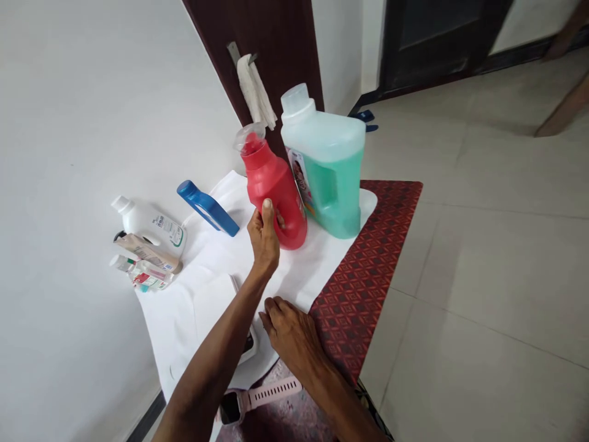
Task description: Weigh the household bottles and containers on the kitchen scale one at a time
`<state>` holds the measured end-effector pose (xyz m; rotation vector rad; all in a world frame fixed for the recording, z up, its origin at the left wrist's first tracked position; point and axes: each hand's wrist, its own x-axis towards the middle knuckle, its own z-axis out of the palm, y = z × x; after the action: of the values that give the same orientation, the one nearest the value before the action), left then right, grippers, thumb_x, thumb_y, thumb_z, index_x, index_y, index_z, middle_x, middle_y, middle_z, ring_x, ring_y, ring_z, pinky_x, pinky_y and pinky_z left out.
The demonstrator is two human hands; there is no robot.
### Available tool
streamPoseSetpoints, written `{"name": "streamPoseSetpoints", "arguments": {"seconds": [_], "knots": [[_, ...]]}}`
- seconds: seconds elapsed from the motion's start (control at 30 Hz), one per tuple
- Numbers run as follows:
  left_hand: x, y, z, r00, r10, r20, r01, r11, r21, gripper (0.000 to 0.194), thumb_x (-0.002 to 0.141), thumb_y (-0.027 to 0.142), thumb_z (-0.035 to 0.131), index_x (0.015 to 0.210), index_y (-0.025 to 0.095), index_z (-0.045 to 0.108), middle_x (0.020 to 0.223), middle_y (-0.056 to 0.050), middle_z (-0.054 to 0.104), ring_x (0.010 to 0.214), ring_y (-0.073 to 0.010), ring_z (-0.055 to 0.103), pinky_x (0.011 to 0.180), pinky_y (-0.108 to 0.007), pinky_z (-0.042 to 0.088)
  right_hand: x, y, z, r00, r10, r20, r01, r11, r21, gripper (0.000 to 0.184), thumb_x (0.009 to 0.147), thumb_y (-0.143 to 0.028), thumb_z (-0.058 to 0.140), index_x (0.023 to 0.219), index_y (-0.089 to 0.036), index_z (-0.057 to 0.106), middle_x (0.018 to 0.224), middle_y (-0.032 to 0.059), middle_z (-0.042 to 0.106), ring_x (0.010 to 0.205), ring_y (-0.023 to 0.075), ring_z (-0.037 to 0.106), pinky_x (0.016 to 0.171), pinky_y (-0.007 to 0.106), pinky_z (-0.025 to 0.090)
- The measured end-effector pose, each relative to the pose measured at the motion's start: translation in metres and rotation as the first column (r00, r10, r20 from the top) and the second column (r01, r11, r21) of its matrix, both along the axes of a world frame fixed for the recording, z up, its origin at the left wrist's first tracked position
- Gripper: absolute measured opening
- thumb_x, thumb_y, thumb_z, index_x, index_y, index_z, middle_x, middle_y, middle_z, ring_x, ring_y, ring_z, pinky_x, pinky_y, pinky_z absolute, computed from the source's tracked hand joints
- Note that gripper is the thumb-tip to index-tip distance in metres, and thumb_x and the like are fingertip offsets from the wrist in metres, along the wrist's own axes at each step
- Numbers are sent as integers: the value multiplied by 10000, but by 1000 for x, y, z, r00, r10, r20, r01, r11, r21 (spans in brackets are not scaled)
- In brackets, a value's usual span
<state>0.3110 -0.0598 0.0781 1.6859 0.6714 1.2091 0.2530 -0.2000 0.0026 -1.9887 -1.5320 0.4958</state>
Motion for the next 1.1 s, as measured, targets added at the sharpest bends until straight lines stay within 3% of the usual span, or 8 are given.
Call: {"name": "streamPoseSetpoints", "arguments": {"seconds": [0.07, 0.13, 0.23, 0.33, 0.43, 0.57, 0.77, 1.1], "knots": [[-22, 12, 8, 993, -10, -117, 15, 999, 42, 668, 937, 863, 523, 754, 221, 545, 738, -35, 580, 678, -169, 568, 678, -347, 483, 0, 0, 1, 1000, 11, -3, -11, 1000, -9, 258, 1099, -209, 479, 1175, -209, 726, 1123, 84, 792, 1038, 231, 768, 774, 315, 514], [-46, 34, 20, 975, 158, -155, -141, 983, 115, 660, 955, 858, 484, 868, 210, 578, 848, -60, 625, 761, -197, 621, 756, -383, 530, 0, 0, 1, 1000, 23, -4, -23, 1000, -9, 244, 1101, -213, 486, 1142, -216, 727, 1104, 75, 788, 1030, 230, 766, 770, 317, 508], [-70, 73, 39, 787, 615, -58, -573, 761, 303, 566, 955, 712, 650, 1190, 210, 534, 1247, -131, 609, 1159, -270, 640, 1054, -488, 521, 0, 1, 0, 1000, 24, 3, -24, 1000, -9, 232, 1104, -224, 492, 1123, -217, 724, 1087, 75, 785, 1012, 234, 766, 738, 327, 489], [-68, 110, 46, 631, 767, -114, -707, 629, 322, 928, 760, 478, 939, 1446, 206, 376, 1581, -251, 384, 1548, -405, 370, 1257, -627, 335, 0, 1, 0, 1000, 11, 10, -11, 1000, -10, 224, 1109, -233, 496, 1097, -215, 719, 1060, 78, 783, 969, 226, 762, 702, 327, 459], [-52, 137, 37, 590, 750, -297, -709, 658, 253, 1117, 674, 362, 999, 1528, 158, 310, 1612, -332, 333, 1575, -499, 322, 1238, -680, 341, 0, 0, 0, 1000, -4, 14, 4, 1000, -2, 202, 1108, -242, 517, 1071, -214, 714, 1044, 72, 783, 935, 213, 755, 689, 322, 430], [-49, 157, 24, 557, 741, -375, -702, 661, 263, 903, 747, 236, 897, 1483, 124, 387, 1505, -284, 510, 1439, -426, 539, 1209, -542, 434, -1, -1, -1, 999, -23, 27, 22, 1000, 8, 194, 1107, -247, 530, 1050, -209, 711, 1016, 64, 779, 909, 208, 748, 680, 326, 395], [-98, 171, 27, 554, 734, -393, -716, 661, 223, 460, 740, 194, 821, 1118, 206, 560, 1112, -107, 696, 1193, -367, 683, 1097, -496, 515, -1, 0, 0, 999, -29, 25, 29, 999, 27, 190, 1103, -246, 543, 1037, -201, 716, 984, 64, 779, 858, 200, 729, 647, 329, 342], [-160, 157, 18, 702, 662, -265, -670, 739, 69, 307, 748, 318, 732, 972, 200, 558, 932, -17, 649, 861, -194, 649, 822, -357, 571, -1, 1, 5, 995, -46, 87, 48, 999, -13, 240, 1114, -278, 513, 1094, -177, 729, 1033, 97, 795, 871, 210, 720, 644, 334, 290]]}}
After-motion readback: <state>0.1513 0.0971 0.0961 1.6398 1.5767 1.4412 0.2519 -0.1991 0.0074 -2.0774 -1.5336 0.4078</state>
